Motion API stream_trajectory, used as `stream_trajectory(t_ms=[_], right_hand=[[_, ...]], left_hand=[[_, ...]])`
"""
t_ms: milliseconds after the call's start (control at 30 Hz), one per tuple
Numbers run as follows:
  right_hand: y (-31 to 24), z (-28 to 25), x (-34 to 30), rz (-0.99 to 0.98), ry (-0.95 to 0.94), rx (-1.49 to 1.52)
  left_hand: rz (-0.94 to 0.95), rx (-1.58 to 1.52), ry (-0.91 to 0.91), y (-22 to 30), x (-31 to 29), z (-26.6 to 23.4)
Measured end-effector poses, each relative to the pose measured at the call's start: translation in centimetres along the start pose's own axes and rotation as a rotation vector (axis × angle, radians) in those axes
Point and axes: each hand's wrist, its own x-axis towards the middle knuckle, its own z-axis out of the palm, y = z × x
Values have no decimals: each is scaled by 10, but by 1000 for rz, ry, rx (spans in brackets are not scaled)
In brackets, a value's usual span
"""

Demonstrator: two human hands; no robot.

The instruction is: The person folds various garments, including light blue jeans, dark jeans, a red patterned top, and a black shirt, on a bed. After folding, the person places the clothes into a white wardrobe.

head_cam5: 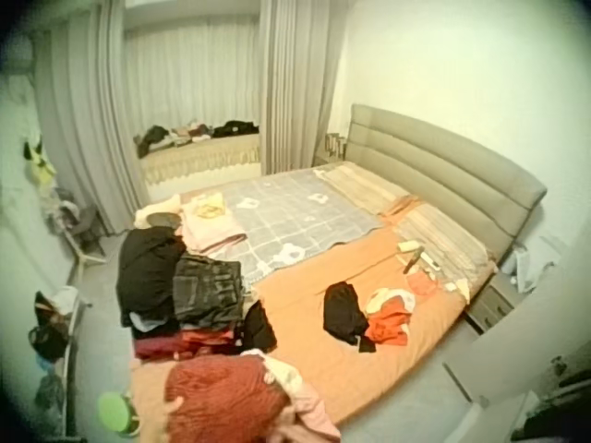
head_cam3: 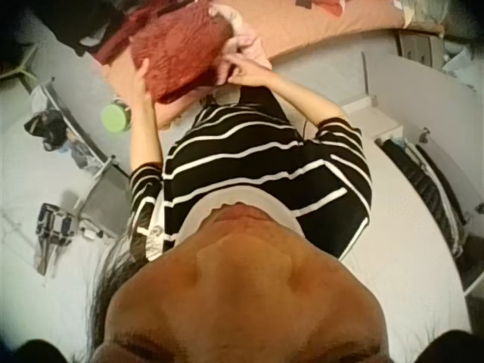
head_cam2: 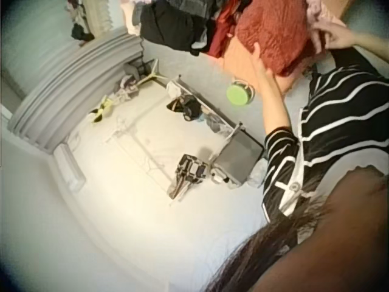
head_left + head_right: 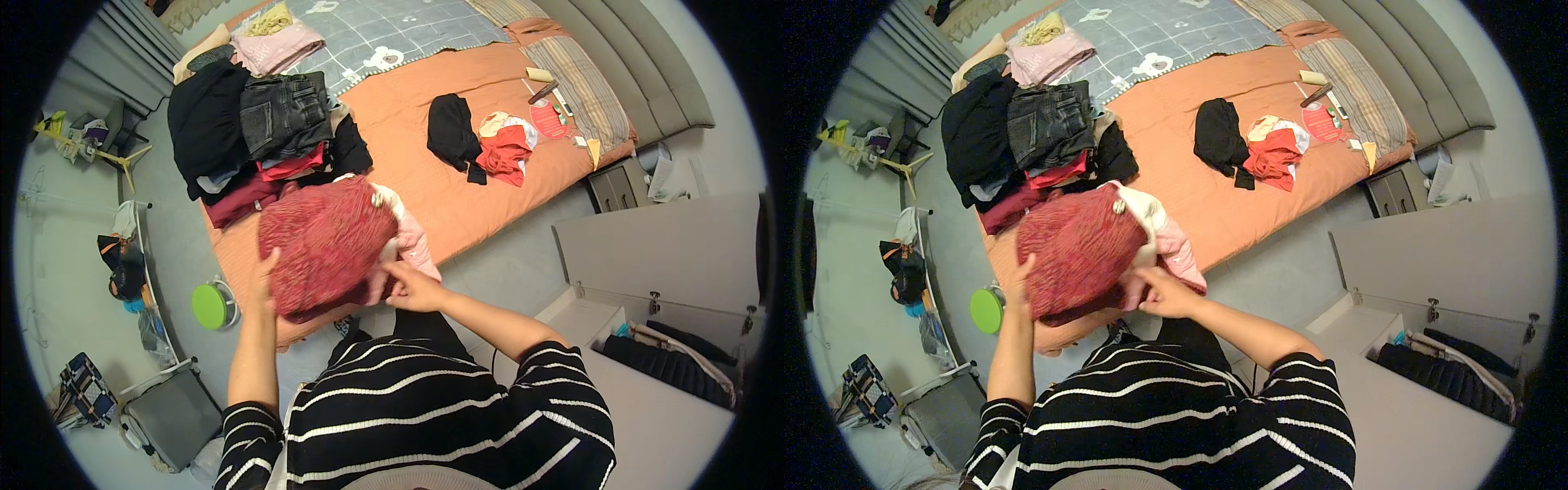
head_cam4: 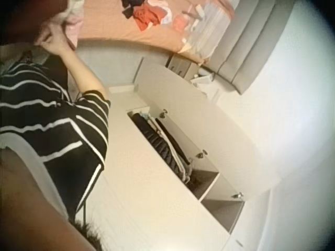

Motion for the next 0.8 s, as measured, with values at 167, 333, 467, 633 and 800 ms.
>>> stream_trajectory(t_ms=[167, 333, 467, 633, 800], right_hand=[[-31, 24, -14, 283, 110, 508], [-86, 102, 43, 207, -41, 568], [-128, 155, 92, 171, -60, 732], [-179, 151, 143, 162, -149, 589], [-249, 114, 179, 111, -375, 782]], left_hand=[[234, -38, -146, 61, -86, -43], [339, -1, -341, 116, -141, -87], [517, 35, -422, 162, -179, -80], [681, 57, -335, 218, -227, -67], [648, 1255, -50, 146, -204, -40]])
